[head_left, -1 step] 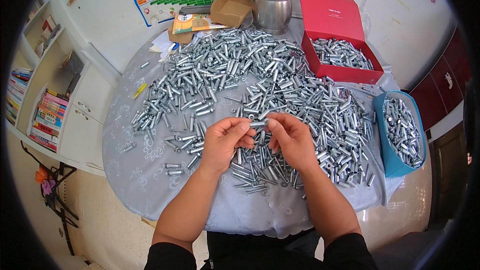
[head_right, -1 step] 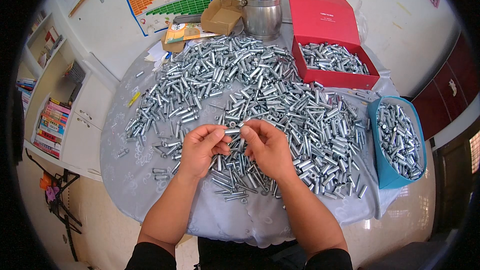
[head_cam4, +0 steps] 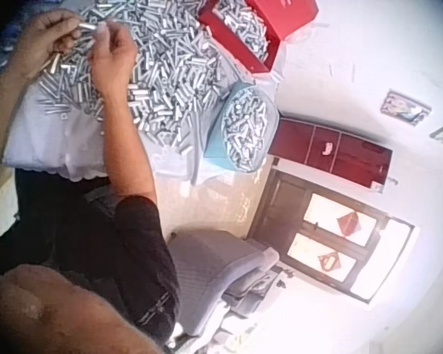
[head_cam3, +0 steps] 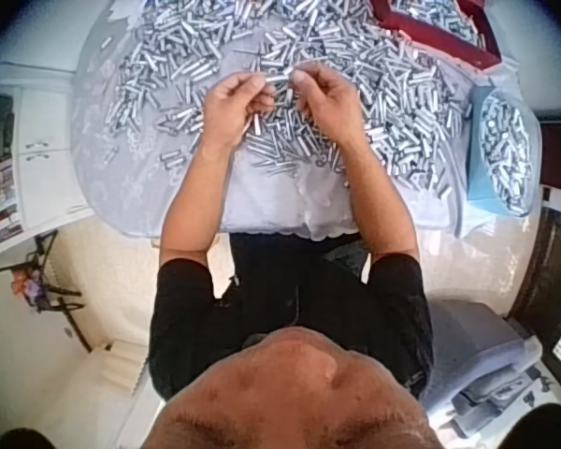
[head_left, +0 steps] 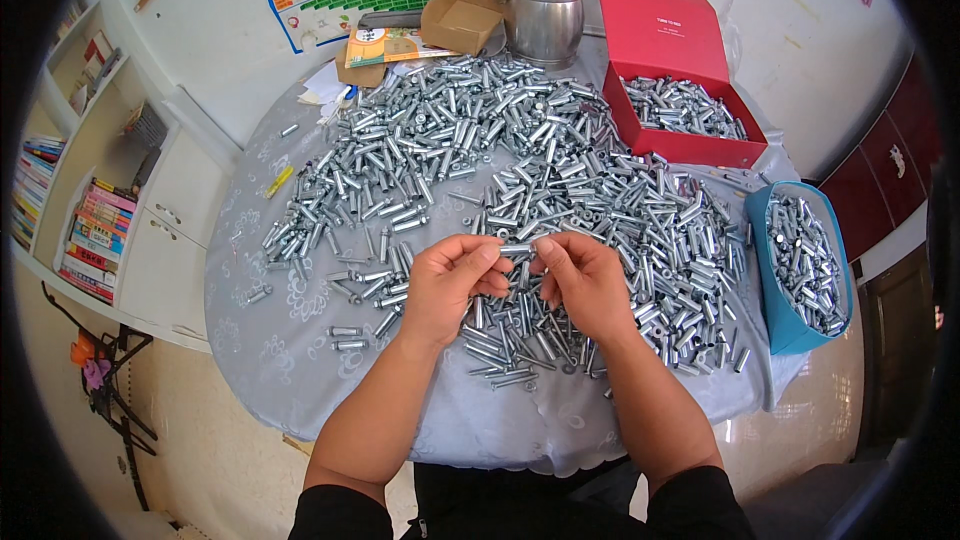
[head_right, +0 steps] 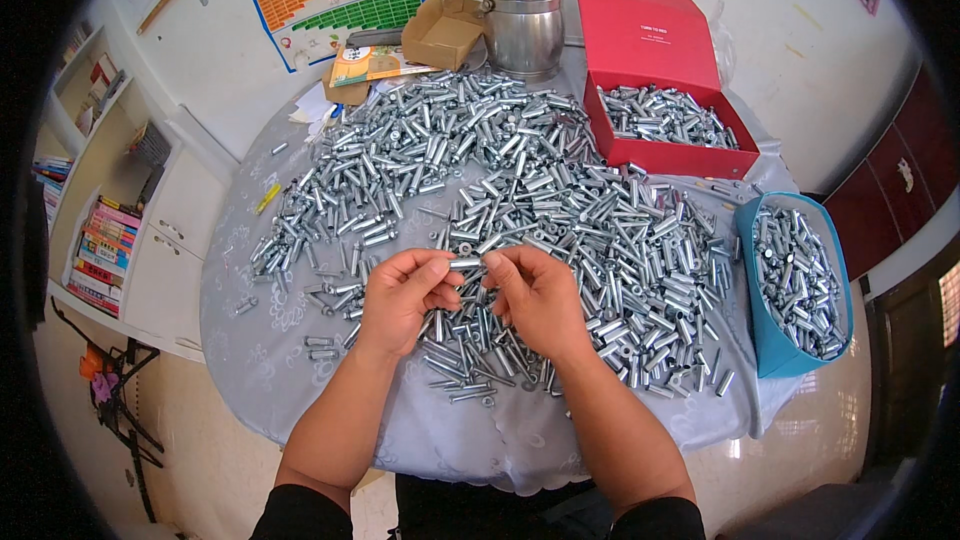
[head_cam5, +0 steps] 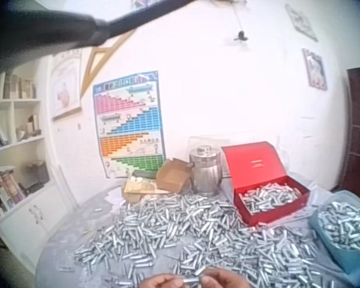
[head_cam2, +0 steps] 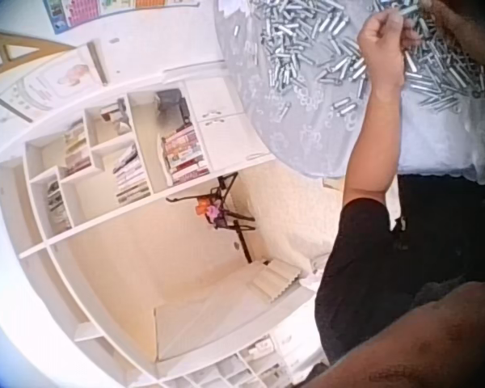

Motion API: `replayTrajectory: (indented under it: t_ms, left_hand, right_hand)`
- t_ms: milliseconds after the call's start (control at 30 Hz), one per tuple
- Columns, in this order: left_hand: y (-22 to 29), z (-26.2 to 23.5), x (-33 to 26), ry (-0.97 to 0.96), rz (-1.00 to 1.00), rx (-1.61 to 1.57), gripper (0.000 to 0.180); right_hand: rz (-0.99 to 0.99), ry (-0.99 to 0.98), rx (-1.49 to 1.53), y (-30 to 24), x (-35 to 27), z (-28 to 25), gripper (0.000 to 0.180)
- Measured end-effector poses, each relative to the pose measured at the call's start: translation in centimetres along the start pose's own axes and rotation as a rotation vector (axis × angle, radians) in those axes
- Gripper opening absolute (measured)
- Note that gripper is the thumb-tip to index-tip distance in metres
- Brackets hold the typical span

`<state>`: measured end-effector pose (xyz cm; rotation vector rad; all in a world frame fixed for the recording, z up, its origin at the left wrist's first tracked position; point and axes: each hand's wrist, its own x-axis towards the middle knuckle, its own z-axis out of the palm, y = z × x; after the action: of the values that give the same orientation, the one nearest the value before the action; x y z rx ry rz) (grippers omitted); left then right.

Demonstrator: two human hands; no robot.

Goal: The person sits at a table covered with a large pile of silver metal fasteners. They repeatedly pick up individual fasteners and small washers, insert the washers into the fasteners, and place the assembled units back onto the table. The process is repetitive and involves handling the small metal parts one by one.

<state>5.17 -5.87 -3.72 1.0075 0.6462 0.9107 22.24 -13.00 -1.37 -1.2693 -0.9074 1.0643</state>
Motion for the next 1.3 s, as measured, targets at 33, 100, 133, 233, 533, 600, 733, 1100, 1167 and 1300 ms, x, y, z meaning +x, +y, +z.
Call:
replayTrajectory:
  t_ms: [33,100,133,233,533,600,733,1100,1167,1300]
  left_hand:
    - [0.0,0.0,0.0,-0.003,-0.006,-0.002,0.020]
    - [0.0,0.1,-0.1,0.008,-0.005,0.003,0.020]
    - [0.1,0.2,-0.1,0.014,-0.005,0.005,0.020]
    - [0.1,0.0,-0.1,0.034,-0.012,-0.018,0.021]
    - [0.1,0.0,0.1,0.056,0.013,-0.009,0.019]
    - [0.1,0.0,0.0,0.023,-0.002,-0.011,0.021]
    - [0.0,-0.2,0.0,-0.026,-0.014,-0.008,0.022]
    - [0.0,-0.5,0.3,0.056,0.003,0.000,0.021]
    - [-0.1,-0.4,0.3,0.022,0.003,0.033,0.023]
    - [-0.1,-0.2,0.1,-0.029,-0.013,0.094,0.026]
  right_hand:
    - [0.026,-0.016,-0.024,0.1,0.1,-0.3,0.017]
    - [0.028,-0.033,-0.030,0.3,0.1,-0.5,0.015]
    - [0.004,-0.033,-0.013,0.4,0.1,-0.4,0.014]
    - [-0.098,-0.026,-0.050,1.0,0.1,-0.4,0.013]
    - [-0.425,0.131,-0.331,1.1,0.3,-0.3,0.031]
    - [-0.422,0.063,-0.359,0.5,0.0,-0.1,0.031]
    - [-0.369,-0.018,-0.431,0.4,-0.2,-0.1,0.026]
    - [-0.466,0.319,-0.477,-0.1,0.1,-0.1,0.025]
    - [-0.470,0.193,-0.429,0.2,0.1,-0.2,0.027]
    - [-0.431,0.016,-0.479,0.3,0.0,-0.5,0.024]
